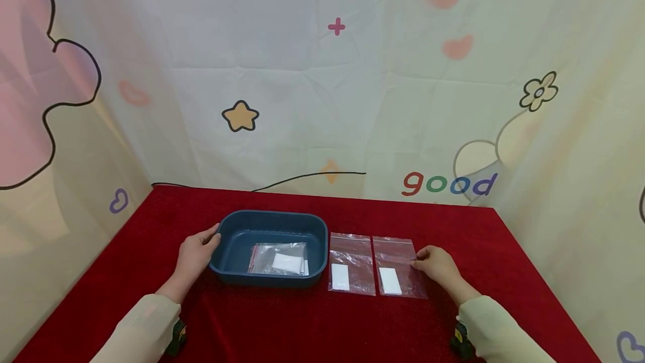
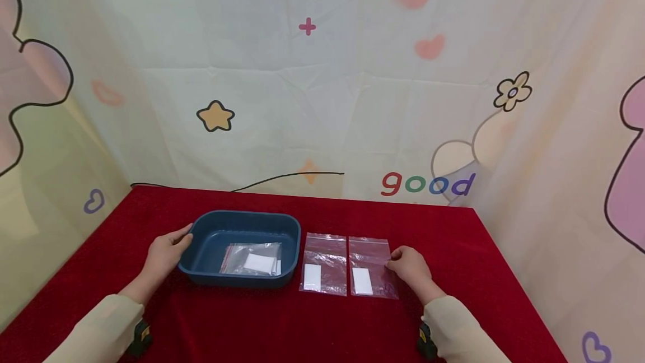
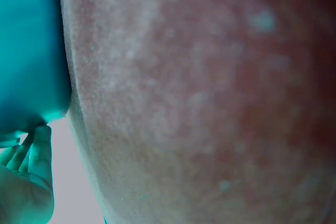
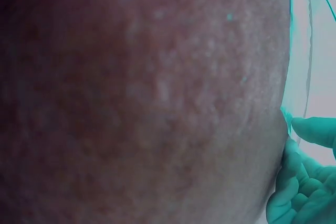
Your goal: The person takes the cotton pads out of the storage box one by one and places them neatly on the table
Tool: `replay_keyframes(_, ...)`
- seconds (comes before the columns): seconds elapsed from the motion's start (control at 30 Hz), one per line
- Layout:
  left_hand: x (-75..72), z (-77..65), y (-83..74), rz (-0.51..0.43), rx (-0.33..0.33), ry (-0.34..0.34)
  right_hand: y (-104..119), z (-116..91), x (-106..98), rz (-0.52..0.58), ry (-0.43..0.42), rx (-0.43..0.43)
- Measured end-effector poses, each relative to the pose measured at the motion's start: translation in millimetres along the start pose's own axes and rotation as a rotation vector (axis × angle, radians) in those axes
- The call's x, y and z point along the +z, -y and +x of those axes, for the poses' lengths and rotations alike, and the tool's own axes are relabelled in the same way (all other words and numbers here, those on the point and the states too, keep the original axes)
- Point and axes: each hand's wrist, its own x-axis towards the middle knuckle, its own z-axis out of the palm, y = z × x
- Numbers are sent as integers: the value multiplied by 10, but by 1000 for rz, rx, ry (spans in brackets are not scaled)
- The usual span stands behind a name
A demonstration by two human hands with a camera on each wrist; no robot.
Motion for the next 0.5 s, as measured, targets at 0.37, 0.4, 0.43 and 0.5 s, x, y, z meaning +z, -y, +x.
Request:
replay_keyframes(0.37,1,-5,-14,-3,-15,9,12,-2,-41,-24,20,-5)
replay_keyframes(0.4,3,-7,-13,-5,-16,10,10,-1,-46,-19,24,-2)
replay_keyframes(0.43,4,-8,-14,-9,-18,11,9,1,-51,-11,28,0)
replay_keyframes(0.5,6,-8,-10,-7,-18,13,3,11,-58,-1,33,5)
